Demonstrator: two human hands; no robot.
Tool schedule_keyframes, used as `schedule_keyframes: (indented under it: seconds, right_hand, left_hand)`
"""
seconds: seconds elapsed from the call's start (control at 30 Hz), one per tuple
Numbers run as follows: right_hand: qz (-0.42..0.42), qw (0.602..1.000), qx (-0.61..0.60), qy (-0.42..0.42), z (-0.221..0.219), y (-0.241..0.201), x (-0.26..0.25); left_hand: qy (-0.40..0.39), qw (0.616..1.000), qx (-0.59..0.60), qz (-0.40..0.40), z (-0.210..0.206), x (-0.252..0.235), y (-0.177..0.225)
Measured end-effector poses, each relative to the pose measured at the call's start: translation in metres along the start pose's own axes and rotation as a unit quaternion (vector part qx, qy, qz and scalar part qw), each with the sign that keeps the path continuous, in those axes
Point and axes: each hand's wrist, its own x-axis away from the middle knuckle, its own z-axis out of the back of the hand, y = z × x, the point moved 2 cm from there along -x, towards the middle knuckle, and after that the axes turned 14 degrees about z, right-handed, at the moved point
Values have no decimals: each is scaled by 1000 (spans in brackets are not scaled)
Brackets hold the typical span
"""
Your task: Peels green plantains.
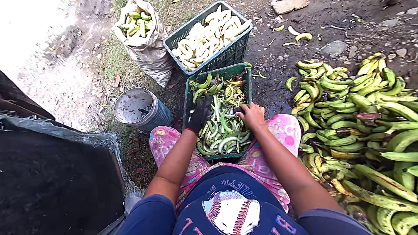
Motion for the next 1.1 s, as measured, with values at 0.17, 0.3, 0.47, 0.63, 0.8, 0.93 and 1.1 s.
schedule_keyframes:
  seconds: [0.17,0.3,0.47,0.63,0.8,0.93,1.1]
  right_hand:
    - [32,999,12,-5,-9,-6,-3]
    - [-23,999,10,-47,-16,-10,-12]
    - [-137,989,-45,-25,9,5,-22]
    - [-188,960,-208,3,26,21,-13]
    - [-213,885,-396,119,33,43,-19]
    - [-186,843,-462,202,22,39,-27]
    - [-183,831,-470,234,7,45,-35]
  left_hand:
    - [-65,991,-91,78,-41,-20,-83]
    - [-41,993,-104,35,-38,-16,-78]
    - [-68,934,-349,40,-39,-8,-64]
    - [36,838,-544,29,-31,-11,-11]
    - [130,815,-564,-10,-63,-92,64]
    - [162,787,-591,74,-100,-167,67]
    - [249,777,-567,108,-134,-197,51]
